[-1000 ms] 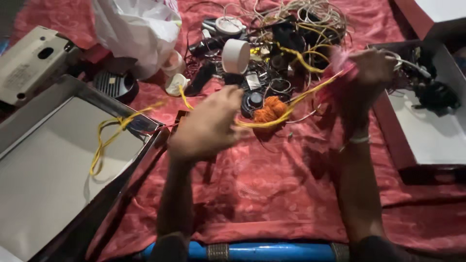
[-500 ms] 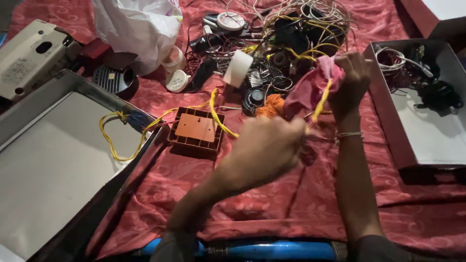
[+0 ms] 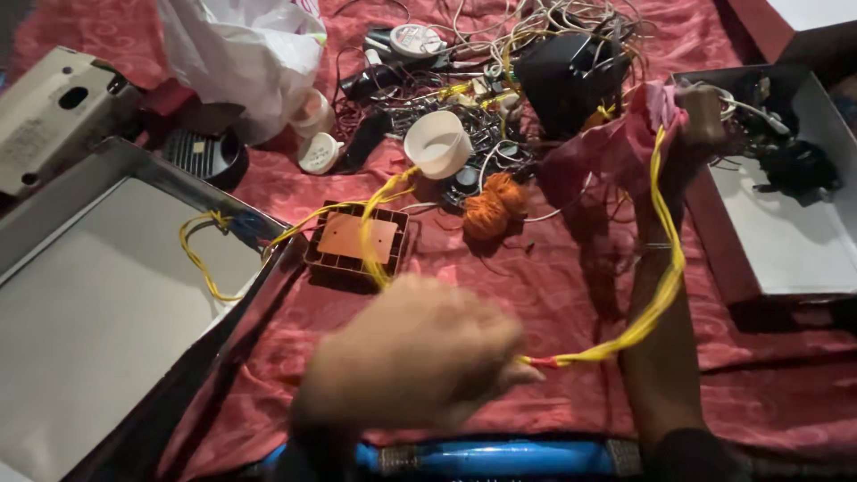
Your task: The person handles various electronic components and wires on a bed, including a black device, a small orange box, and yellow wires. They wipe the orange box with a pink cloth, untangle wires, and place items into a white plastic bag.
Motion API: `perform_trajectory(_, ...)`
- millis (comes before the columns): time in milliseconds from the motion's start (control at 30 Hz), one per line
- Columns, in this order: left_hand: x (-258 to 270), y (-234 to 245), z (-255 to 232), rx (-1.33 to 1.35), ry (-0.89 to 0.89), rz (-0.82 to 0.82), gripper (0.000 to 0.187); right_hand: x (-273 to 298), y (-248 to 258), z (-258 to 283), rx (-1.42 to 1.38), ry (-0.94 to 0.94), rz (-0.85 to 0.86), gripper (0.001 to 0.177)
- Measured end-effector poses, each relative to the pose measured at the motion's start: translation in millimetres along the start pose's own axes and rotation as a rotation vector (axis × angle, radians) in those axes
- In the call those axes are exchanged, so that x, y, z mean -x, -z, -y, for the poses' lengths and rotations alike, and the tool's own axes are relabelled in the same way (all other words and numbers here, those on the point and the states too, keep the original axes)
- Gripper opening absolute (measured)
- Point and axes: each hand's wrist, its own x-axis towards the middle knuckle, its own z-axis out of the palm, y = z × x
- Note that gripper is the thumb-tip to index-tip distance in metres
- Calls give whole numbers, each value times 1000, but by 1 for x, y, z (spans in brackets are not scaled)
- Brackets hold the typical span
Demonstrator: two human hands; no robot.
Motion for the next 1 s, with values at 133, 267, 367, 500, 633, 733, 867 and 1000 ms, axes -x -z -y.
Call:
perform_trajectory(133,-27,-3,74,491,-59,47,77,-4,24,35,10,137,-14,11)
perform_trajectory(267,-56,-48,137,1112,142,125,71,6,45,99,4,432,-57,8)
perform_trajectory(367,-62,-81,158,1573,293,-92,51,7,45,136,-391,362,119,23)
perform_trajectory(500,-68,-90,162,1337,353,-209,32,4,36,152,-187,788,29,11)
perform_trajectory(633,-66,-75,164,487,443,-392,27,5,22,161,-326,683,182,12)
perform_trajectory(733,-60,-67,172,358,632,-532,25,-4,25,170,-315,574,410,21)
perform_trajectory(867,-57,-59,186,241,840,-554,27,-45,79,165,-342,160,798,39)
perform_trajectory(1000,-54,-60,183,272,757,-610,26,-88,128,138,-283,102,516,60)
